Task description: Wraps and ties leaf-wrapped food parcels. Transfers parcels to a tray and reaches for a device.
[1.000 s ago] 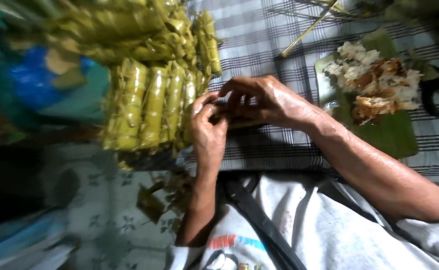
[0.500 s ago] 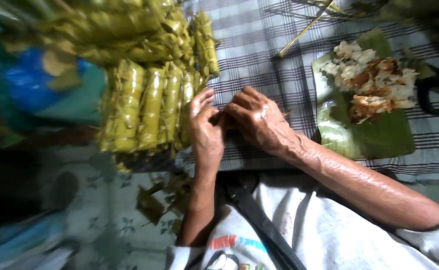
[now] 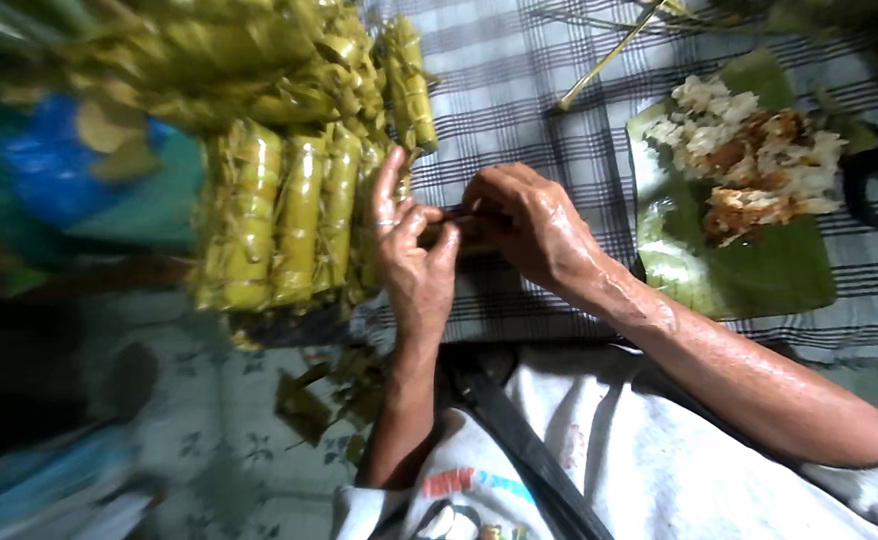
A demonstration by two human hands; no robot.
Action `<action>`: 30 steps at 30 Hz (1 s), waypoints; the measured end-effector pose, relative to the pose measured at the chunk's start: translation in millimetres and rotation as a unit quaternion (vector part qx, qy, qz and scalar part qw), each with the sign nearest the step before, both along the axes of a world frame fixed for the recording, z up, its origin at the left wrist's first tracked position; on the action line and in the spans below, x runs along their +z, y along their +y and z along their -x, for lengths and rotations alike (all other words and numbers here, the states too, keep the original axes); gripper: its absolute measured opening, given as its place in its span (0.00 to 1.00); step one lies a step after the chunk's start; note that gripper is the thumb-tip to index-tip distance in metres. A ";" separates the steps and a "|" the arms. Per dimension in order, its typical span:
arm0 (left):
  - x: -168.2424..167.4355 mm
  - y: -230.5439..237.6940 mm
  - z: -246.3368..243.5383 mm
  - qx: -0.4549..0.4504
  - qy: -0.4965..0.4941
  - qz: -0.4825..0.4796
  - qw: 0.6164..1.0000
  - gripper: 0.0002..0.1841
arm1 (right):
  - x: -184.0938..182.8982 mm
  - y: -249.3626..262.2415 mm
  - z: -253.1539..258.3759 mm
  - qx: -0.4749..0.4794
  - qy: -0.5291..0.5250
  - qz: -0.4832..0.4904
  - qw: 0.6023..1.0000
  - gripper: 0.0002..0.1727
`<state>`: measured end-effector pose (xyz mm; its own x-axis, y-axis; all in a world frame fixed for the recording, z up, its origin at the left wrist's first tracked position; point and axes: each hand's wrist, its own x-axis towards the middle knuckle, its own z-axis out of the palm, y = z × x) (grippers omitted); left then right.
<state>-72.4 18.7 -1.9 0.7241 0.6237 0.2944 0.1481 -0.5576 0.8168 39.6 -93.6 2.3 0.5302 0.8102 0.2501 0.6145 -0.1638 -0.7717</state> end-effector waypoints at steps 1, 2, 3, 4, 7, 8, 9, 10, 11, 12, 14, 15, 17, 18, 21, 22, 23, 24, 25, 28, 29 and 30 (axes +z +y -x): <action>1.9 -1.2 -0.7 0.003 0.015 0.007 1.000 0.05 | 0.9 -2.9 2.4 0.000 -0.022 -0.008 1.000 0.04; 3.3 -2.0 -1.4 0.005 0.033 0.013 0.999 0.05 | -0.5 -4.7 4.4 0.002 -0.044 -0.020 0.999 0.04; 4.4 -2.4 -2.0 0.004 0.048 0.018 0.999 0.05 | -3.4 -5.4 5.7 0.006 -0.066 -0.033 0.997 0.05; 4.4 -2.4 -2.5 0.003 0.060 0.024 0.998 0.05 | -7.0 -5.6 6.8 0.010 -0.089 -0.045 0.995 0.06; 4.8 -1.8 -3.2 -0.007 0.073 0.036 0.997 0.06 | -14.8 -5.8 8.3 0.011 -0.148 -0.074 0.986 0.08; 5.3 -1.1 -2.8 -0.012 0.074 0.038 0.997 0.06 | -16.2 -5.5 8.3 0.008 -0.161 -0.085 0.983 0.08; 6.1 0.2 -1.9 -0.016 0.071 0.042 0.996 0.05 | -16.8 -4.7 7.5 0.006 -0.169 -0.091 0.981 0.09; 6.8 1.7 -0.5 -0.017 0.070 0.045 0.996 0.05 | -16.6 -4.4 6.4 0.009 -0.172 -0.090 0.981 0.09; 7.0 3.2 1.2 -0.017 0.064 0.049 0.997 0.05 | -15.7 -4.5 4.8 0.016 -0.169 -0.082 0.982 0.09; 7.0 4.6 2.7 -0.019 0.055 0.050 0.997 0.06 | -14.3 -4.6 3.1 0.022 -0.162 -0.071 0.984 0.09; 7.6 5.6 4.3 -0.019 0.044 0.048 0.998 0.06 | -11.9 -3.7 -1.2 0.028 -0.147 -0.045 0.988 0.09; 7.3 5.0 4.8 -0.017 0.042 0.040 0.998 0.06 | -12.4 -2.5 -2.8 0.030 -0.143 -0.034 0.989 0.08; 7.2 4.2 5.2 -0.007 0.042 0.008 0.999 0.06 | -12.1 1.2 -5.1 0.028 -0.143 -0.021 0.989 0.08; 6.9 3.6 5.7 -0.002 0.043 -0.012 0.999 0.07 | -12.1 2.3 -5.9 0.024 -0.147 -0.015 0.989 0.08; 5.2 1.9 7.8 0.025 0.056 -0.092 0.994 0.09 | -14.5 3.9 -7.4 0.008 -0.157 -0.007 0.987 0.09; 3.7 0.8 8.8 0.035 0.061 -0.116 0.991 0.08 | -14.0 3.4 -6.9 0.005 -0.156 0.002 0.988 0.08; 1.2 -0.7 9.6 0.046 0.065 -0.135 0.988 0.06 | -13.2 2.4 -5.6 0.002 -0.155 0.013 0.988 0.08; -1.7 -1.7 10.7 0.055 0.069 -0.150 0.985 0.05 | -12.1 1.0 -4.3 0.000 -0.156 0.026 0.987 0.07; -3.7 -1.3 11.6 0.066 0.075 -0.164 0.981 0.05 | -12.5 0.2 -3.9 -0.007 -0.157 0.032 0.987 0.06; -2.4 4.3 10.7 0.090 0.095 -0.192 0.973 0.05 | -13.7 -1.0 -15.6 -0.038 -0.145 0.035 0.988 0.06; -3.2 4.0 11.1 0.083 0.104 -0.198 0.971 0.06 | -11.6 -2.7 -17.8 -0.035 -0.135 0.042 0.989 0.05; -4.1 3.3 11.2 0.076 0.110 -0.205 0.970 0.07 | -8.8 -4.7 -18.2 -0.026 -0.129 0.053 0.990 0.05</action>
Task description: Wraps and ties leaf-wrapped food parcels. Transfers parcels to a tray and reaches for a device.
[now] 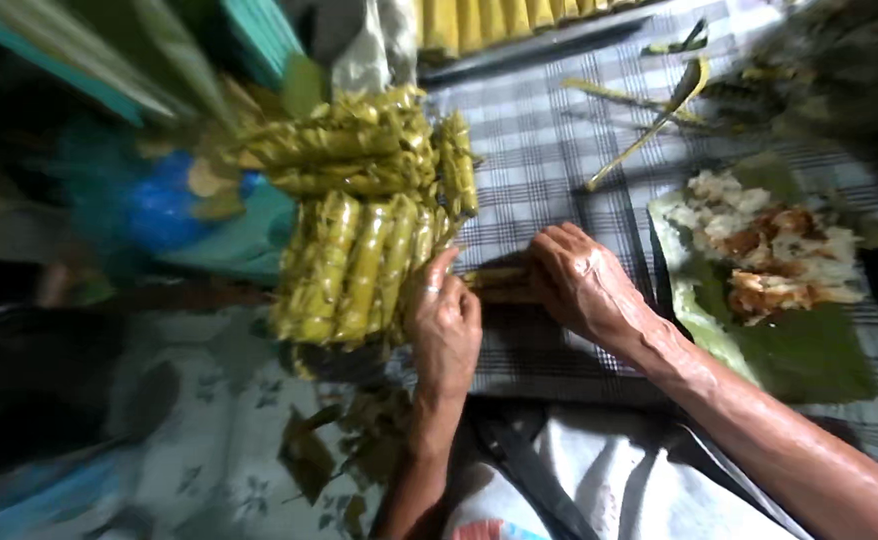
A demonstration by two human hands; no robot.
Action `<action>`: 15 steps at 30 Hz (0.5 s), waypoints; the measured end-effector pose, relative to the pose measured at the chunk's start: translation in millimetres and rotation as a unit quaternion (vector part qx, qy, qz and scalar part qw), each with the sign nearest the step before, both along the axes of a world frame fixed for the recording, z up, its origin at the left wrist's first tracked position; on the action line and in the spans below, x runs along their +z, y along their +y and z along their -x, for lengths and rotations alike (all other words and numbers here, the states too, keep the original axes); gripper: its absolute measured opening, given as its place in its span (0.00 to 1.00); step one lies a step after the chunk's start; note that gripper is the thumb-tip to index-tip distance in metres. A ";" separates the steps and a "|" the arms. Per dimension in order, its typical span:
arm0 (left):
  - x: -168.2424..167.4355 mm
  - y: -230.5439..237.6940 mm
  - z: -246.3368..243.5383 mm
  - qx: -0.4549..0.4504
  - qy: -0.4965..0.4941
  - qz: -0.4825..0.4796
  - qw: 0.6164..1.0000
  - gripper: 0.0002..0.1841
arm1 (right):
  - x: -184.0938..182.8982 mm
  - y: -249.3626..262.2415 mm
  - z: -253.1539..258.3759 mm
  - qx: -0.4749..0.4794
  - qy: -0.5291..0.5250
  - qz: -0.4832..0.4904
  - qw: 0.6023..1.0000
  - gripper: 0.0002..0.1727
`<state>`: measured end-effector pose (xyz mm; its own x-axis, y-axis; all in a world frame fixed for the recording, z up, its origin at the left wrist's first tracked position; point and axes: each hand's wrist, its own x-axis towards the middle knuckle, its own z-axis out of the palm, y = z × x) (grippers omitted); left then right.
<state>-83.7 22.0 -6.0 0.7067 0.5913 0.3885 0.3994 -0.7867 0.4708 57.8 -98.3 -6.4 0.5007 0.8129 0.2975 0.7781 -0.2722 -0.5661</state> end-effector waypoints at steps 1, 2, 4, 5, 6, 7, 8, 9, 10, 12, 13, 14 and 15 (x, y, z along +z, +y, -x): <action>-0.9 -0.7 -1.1 -0.003 -0.002 -0.005 1.000 0.06 | 3.0 -1.7 0.0 0.010 0.001 0.012 1.000 0.06; -1.5 -1.8 -1.6 -0.003 -0.009 -0.007 1.000 0.06 | 5.8 -3.6 0.6 0.023 0.001 0.027 0.999 0.07; -4.2 -4.4 0.8 0.000 -0.039 -0.011 0.999 0.05 | 11.2 -7.7 3.3 0.068 0.003 0.082 0.994 0.15; -5.3 -5.5 3.2 -0.006 -0.057 -0.010 0.998 0.07 | 11.4 -8.6 4.8 0.092 -0.004 0.101 0.991 0.21; -6.2 -6.8 5.3 -0.014 -0.075 -0.007 0.997 0.10 | 7.8 -8.5 5.5 0.105 -0.032 0.099 0.989 0.24; -7.0 -8.4 7.3 -0.024 -0.094 -0.003 0.995 0.12 | 4.1 -8.2 4.8 0.112 -0.052 0.090 0.988 0.25; -7.9 -10.5 8.9 -0.037 -0.111 0.005 0.993 0.14 | 3.3 -8.4 1.8 0.117 -0.047 0.080 0.989 0.25; -8.7 -12.0 9.5 -0.049 -0.124 0.018 0.991 0.15 | 5.6 -8.7 -3.7 0.118 -0.021 0.074 0.990 0.24; -10.4 -13.2 10.2 -0.059 -0.133 0.035 0.989 0.16 | 9.2 -9.2 -10.3 0.113 0.020 0.071 0.991 0.23; -16.2 -13.4 10.1 -0.075 -0.149 0.077 0.983 0.17 | 21.5 -10.5 -26.3 0.087 0.151 0.072 0.982 0.26; -18.9 -12.8 8.9 -0.081 -0.158 0.095 0.979 0.18 | 28.0 -9.6 -34.2 0.066 0.215 0.060 0.973 0.28; -20.4 -12.8 7.3 -0.084 -0.168 0.107 0.976 0.18 | 34.1 -6.0 -40.8 0.041 0.279 0.045 0.958 0.30; -20.6 -13.7 5.3 -0.085 -0.176 0.117 0.974 0.18 | 39.0 0.9 -46.0 0.015 0.342 0.020 0.939 0.31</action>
